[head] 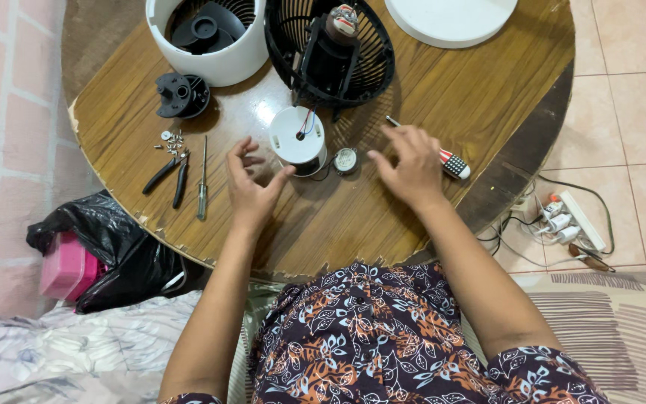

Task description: The person uses a screwdriver to tighten screws on a white cylindrical fan component and then on the black fan cage. They handle wires and small parts on a wooden table while assembling the fan.

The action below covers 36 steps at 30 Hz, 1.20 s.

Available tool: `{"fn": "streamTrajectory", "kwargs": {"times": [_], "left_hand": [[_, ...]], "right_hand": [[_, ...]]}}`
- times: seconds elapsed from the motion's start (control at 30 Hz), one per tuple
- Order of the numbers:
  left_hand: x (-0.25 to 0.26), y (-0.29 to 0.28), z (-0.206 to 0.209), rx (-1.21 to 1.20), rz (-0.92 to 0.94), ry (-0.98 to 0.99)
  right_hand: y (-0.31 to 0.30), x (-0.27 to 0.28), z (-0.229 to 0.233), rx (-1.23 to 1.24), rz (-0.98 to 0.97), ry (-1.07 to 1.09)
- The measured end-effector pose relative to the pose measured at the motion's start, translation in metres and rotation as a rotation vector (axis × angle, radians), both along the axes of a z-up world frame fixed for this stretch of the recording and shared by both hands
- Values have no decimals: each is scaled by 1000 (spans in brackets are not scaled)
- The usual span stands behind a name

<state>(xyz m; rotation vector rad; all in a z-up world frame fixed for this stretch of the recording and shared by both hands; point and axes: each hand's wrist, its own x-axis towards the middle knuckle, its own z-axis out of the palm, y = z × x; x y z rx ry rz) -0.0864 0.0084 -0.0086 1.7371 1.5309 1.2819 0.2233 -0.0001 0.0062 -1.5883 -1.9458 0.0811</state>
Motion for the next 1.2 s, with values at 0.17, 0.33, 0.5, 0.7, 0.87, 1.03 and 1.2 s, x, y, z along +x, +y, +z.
{"fn": "streamTrajectory", "kwargs": {"times": [0.17,0.33,0.5,0.7,0.87,1.03,1.2], "left_hand": [[3,9,-9,-137,-42,209],[22,12,-13,-38,-24,246],[32,19,-13,-73,-16,233],[26,18,-11,16,-45,165],[20,24,-4,-43,-21,-22],[13,33,0,24,-16,-105],[10,39,-1,72,-22,-134]], "right_hand": [[7,-35,-11,16,172,-69],[5,-46,-20,-102,163,-76],[0,-43,-25,-20,185,-26],[-5,-42,-20,10,213,-37],[-7,-44,-11,19,235,1],[-5,-48,-8,28,271,28],[0,-58,-12,31,259,15]]}}
